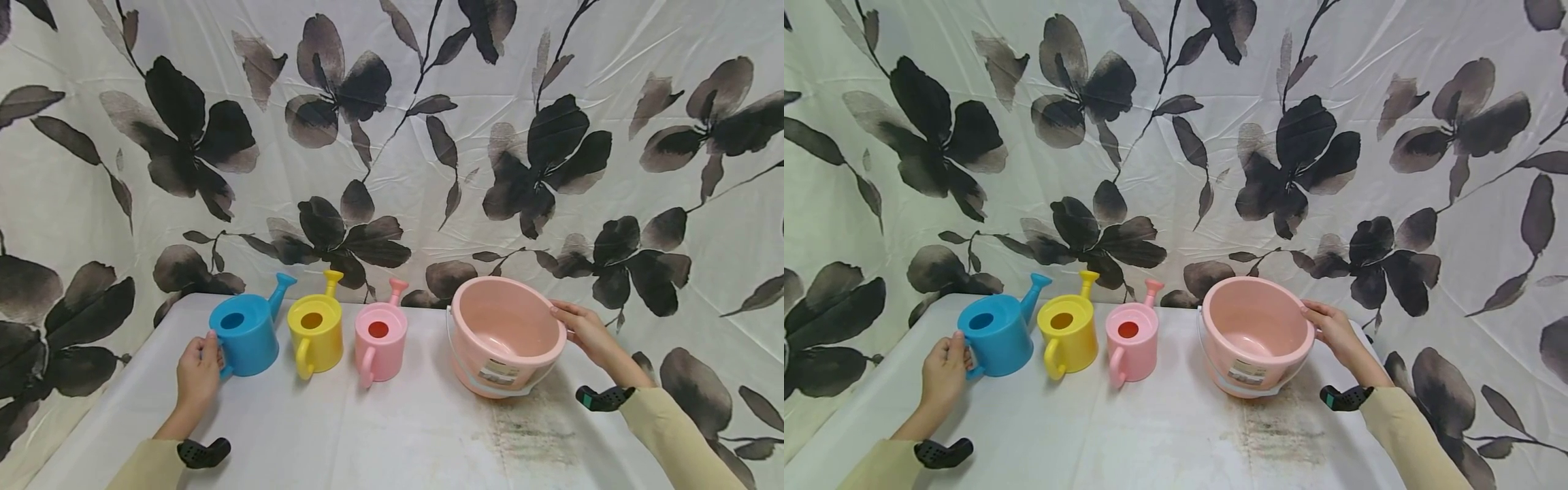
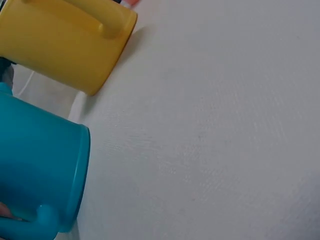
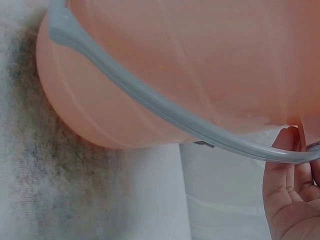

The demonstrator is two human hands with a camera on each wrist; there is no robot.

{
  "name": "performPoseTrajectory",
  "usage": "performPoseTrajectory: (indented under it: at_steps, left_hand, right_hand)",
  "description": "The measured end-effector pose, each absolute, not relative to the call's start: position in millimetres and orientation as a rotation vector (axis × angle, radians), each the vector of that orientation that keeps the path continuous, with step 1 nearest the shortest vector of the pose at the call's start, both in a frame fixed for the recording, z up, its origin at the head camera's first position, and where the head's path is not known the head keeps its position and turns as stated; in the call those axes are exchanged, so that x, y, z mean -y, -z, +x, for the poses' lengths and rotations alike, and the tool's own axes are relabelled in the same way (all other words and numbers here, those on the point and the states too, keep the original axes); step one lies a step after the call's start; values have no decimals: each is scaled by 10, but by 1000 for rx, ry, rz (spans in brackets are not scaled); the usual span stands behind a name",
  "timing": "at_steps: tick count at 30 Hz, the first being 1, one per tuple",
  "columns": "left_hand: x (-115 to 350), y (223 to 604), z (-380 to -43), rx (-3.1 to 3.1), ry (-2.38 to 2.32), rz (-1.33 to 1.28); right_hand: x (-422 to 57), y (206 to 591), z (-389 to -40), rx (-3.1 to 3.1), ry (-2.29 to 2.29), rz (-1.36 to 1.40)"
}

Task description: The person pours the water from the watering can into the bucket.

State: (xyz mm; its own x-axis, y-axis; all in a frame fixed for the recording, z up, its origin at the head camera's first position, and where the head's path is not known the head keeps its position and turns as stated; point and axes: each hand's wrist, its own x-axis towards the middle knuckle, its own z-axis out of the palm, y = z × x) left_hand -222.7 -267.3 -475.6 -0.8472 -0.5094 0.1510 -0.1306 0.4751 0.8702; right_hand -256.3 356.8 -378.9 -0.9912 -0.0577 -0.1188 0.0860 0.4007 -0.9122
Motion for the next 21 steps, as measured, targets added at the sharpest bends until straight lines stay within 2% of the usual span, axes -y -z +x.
performPoseTrajectory:
  at_steps: [12, 21]
  left_hand:
    - [2705, 4747, -2146, 2449, 1317, 359]
    - [2698, 4740, -2136, 2458, 1280, 343]
  right_hand:
    - [-3560, 3783, -2544, -2504, 1682, 27]
    - [-3562, 3792, -2541, -2498, 1679, 16]
